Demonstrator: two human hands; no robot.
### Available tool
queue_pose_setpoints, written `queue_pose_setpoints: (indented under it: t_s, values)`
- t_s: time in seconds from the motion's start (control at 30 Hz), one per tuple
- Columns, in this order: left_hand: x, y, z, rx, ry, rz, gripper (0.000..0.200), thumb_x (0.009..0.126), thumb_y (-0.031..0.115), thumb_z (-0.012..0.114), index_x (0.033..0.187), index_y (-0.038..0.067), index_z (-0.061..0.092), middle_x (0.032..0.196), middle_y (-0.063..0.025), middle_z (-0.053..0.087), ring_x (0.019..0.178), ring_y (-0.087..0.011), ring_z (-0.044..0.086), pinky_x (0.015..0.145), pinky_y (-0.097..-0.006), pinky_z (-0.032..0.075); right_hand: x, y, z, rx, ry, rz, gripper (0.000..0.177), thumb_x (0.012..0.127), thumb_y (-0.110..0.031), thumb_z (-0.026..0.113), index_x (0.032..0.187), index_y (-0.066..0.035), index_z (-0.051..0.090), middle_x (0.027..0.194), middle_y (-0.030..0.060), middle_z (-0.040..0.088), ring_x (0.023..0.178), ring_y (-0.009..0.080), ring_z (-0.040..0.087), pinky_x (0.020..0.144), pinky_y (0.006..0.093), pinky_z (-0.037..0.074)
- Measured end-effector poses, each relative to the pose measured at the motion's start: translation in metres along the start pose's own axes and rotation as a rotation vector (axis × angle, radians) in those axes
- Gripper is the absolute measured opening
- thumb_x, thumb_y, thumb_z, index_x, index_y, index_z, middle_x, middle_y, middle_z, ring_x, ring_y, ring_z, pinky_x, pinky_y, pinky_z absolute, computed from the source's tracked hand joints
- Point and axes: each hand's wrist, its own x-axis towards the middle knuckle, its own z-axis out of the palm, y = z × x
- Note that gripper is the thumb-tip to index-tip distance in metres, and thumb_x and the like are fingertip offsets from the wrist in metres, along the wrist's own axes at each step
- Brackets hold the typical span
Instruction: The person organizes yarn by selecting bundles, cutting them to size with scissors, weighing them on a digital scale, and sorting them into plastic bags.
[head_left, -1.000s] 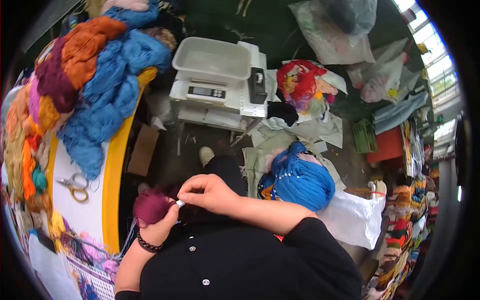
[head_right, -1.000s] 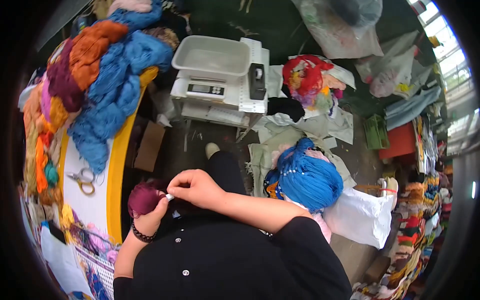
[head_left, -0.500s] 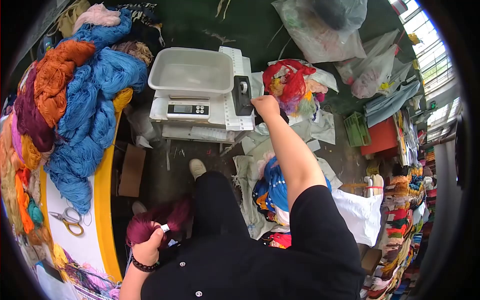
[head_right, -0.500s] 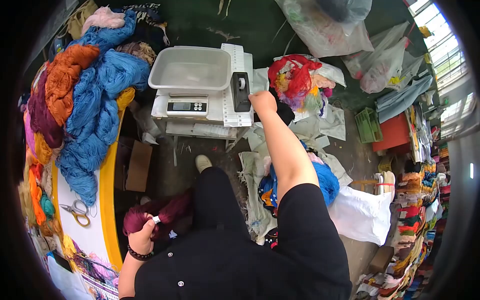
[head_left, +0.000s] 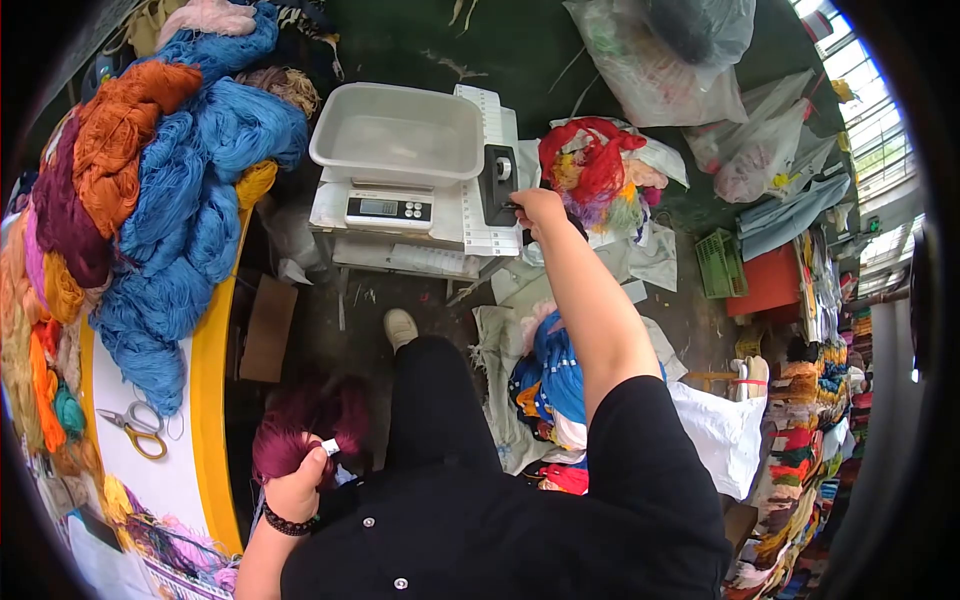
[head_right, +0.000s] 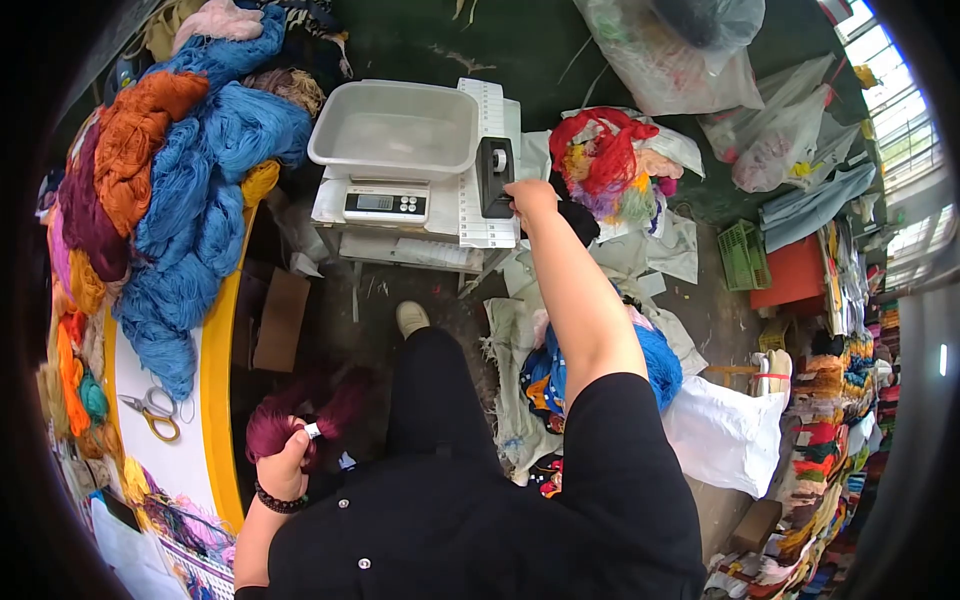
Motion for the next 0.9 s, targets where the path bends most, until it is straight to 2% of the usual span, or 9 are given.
queue_pose_setpoints:
  t_s: [0.23,0.3,0.43,0.5,0.67,0.73,0.83,0.87,0.9]
  values:
    - [-0.002,0.003,0.002,-0.037,-0.012,-0.022,0.009,0.086,0.011,0.063,0.082,0.005,0.057,0.068,0.0042,0.051,0.058,-0.0044,0.044,0.054,-0.0194,0.035,-0.009,0.002,-0.005,0.178,-0.017,0.104,0.009,0.079,-0.011,0.067,0.087,-0.006,0.065,0.083,0.0053,0.063,0.07,0.0178,0.058,0.071,0.0371,0.045]
    - [-0.003,0.002,0.003,-0.051,-0.023,-0.024,0.009,0.086,0.01,0.063,0.081,0.005,0.057,0.068,0.0043,0.051,0.058,-0.0043,0.044,0.054,-0.0192,0.034,-0.016,-0.003,-0.008,0.232,-0.018,0.138,0.005,0.077,-0.007,0.068,0.08,-0.005,0.065,0.072,0.0036,0.061,0.06,0.0151,0.056,0.06,0.0294,0.04]
    - [-0.003,-0.002,0.004,-0.054,-0.011,-0.019,0.01,0.085,0.013,0.064,0.083,0.006,0.057,0.067,0.0034,0.052,0.055,-0.0041,0.043,0.051,-0.0186,0.033,-0.012,0.004,-0.011,0.193,-0.038,0.106,0.006,0.075,-0.006,0.07,0.079,-0.003,0.065,0.074,0.0057,0.063,0.061,0.0154,0.057,0.058,0.0299,0.04]
    - [-0.004,-0.003,0.004,-0.04,-0.009,-0.02,0.012,0.085,0.016,0.065,0.085,0.007,0.057,0.067,0.0026,0.053,0.052,-0.0039,0.043,0.049,-0.0178,0.032,0.002,0.017,-0.014,0.054,-0.1,0.061,0.011,0.075,-0.008,0.069,0.086,-0.005,0.066,0.078,0.0044,0.064,0.073,0.0182,0.06,0.07,0.0344,0.046]
    - [-0.008,-0.001,0.004,-0.088,-0.004,-0.024,0.008,0.085,0.01,0.064,0.083,0.005,0.058,0.068,0.0035,0.052,0.057,-0.0049,0.044,0.053,-0.0196,0.035,-0.023,0.01,-0.006,0.006,0.002,0.082,0.008,0.072,-0.009,0.071,0.078,-0.006,0.066,0.075,0.003,0.062,0.069,0.017,0.057,0.07,0.0373,0.041]
    - [-0.008,-0.004,0.002,-0.062,0.008,-0.002,0.009,0.085,0.01,0.065,0.083,0.005,0.058,0.068,0.0034,0.052,0.058,-0.0048,0.045,0.053,-0.0195,0.035,-0.032,0.006,-0.004,0.124,0.052,0.089,0.013,0.067,-0.003,0.072,0.073,0.001,0.062,0.069,0.0077,0.059,0.061,0.0177,0.054,0.054,0.0311,0.039]
    - [-0.009,-0.003,0.001,-0.049,0.019,0.028,0.01,0.086,0.013,0.064,0.084,0.005,0.059,0.069,0.0033,0.053,0.058,-0.0043,0.044,0.054,-0.0193,0.035,-0.003,0.042,0.007,0.099,0.104,0.202,0.012,0.066,-0.006,0.07,0.07,-0.001,0.059,0.066,0.0058,0.055,0.06,0.0171,0.052,0.053,0.0299,0.038]
    - [-0.01,0.001,0.006,-0.037,0.08,0.029,0.01,0.086,0.013,0.064,0.084,0.005,0.059,0.069,0.0035,0.053,0.059,-0.0043,0.045,0.055,-0.0194,0.036,-0.034,0.035,0.015,0.138,0.081,0.179,0.01,0.07,-0.009,0.071,0.073,-0.004,0.062,0.066,0.0046,0.055,0.062,0.016,0.052,0.053,0.0286,0.038]
    - [-0.008,-0.003,-0.001,-0.002,0.072,0.073,0.012,0.084,0.015,0.065,0.089,0.007,0.059,0.069,0.0029,0.054,0.054,-0.0038,0.044,0.049,-0.0181,0.033,-0.067,0.027,0.029,0.136,-0.052,0.068,0.01,0.073,-0.01,0.07,0.078,-0.004,0.063,0.071,0.0037,0.058,0.064,0.0149,0.054,0.055,0.0283,0.04]
